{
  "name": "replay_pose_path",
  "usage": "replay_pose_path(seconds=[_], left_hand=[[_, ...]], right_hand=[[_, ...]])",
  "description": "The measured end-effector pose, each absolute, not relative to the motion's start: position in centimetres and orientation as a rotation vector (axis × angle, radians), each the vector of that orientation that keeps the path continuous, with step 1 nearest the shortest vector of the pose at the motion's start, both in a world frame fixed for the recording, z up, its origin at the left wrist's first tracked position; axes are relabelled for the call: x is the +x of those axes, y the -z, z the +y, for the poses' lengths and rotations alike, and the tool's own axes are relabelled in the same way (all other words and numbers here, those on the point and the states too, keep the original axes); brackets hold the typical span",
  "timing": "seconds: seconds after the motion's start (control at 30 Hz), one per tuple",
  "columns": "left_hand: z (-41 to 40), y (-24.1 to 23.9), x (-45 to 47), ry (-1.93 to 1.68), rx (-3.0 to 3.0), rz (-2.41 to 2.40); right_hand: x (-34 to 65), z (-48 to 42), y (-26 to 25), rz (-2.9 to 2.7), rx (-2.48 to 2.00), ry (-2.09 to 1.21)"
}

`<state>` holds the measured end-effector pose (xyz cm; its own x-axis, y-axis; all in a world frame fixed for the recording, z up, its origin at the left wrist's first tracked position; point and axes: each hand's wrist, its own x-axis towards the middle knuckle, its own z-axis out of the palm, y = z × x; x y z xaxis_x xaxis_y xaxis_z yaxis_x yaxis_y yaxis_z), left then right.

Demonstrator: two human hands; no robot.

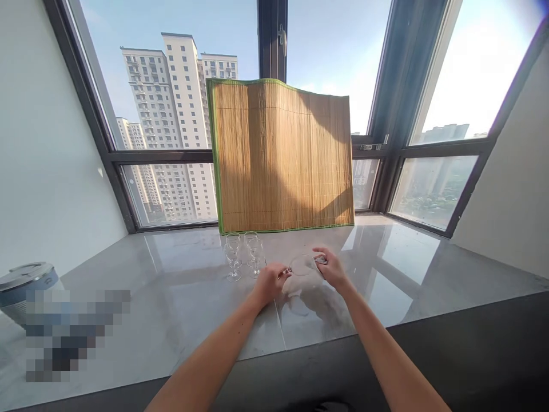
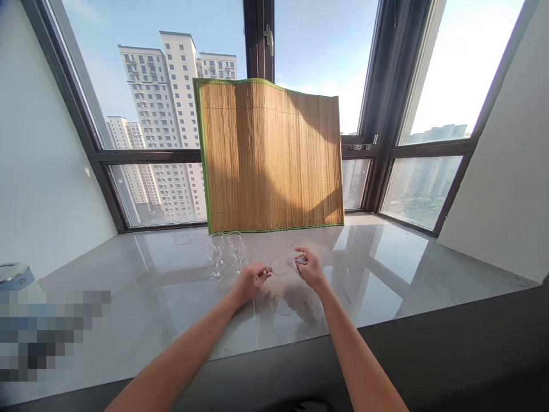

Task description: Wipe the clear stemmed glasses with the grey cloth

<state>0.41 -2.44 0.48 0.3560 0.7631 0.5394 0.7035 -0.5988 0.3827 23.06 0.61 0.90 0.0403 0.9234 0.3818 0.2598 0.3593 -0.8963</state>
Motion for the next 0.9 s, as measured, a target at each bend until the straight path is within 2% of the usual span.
replay_pose_path(seconds=[0.2,0.4,0.5,0.73,0.9], left_hand=[[-2.0,-0.2,0.7,-1.121,2.370,1.451],[-1.6,0.8,1.5,-1.075,2.236,1.474],[-1.7,0.9,1.6,-1.034,2.309,1.493],[-2.3,0.1,1.4,-1.002,2.438,1.472],[-2.0,0.1,1.3,-0.900,2.539,1.496]], right_hand=[[21.8,-1.1,0.4,-1.337,-1.066,-1.063],[20.7,-2.0,-1.1,-1.331,-0.855,-1.191],[21.2,-2.2,-1.4,-1.205,-0.857,-1.052],[22.5,-1.1,0.2,-1.173,-1.193,-0.358],[22.3,-1.5,0.2,-1.525,-1.173,-0.403]])
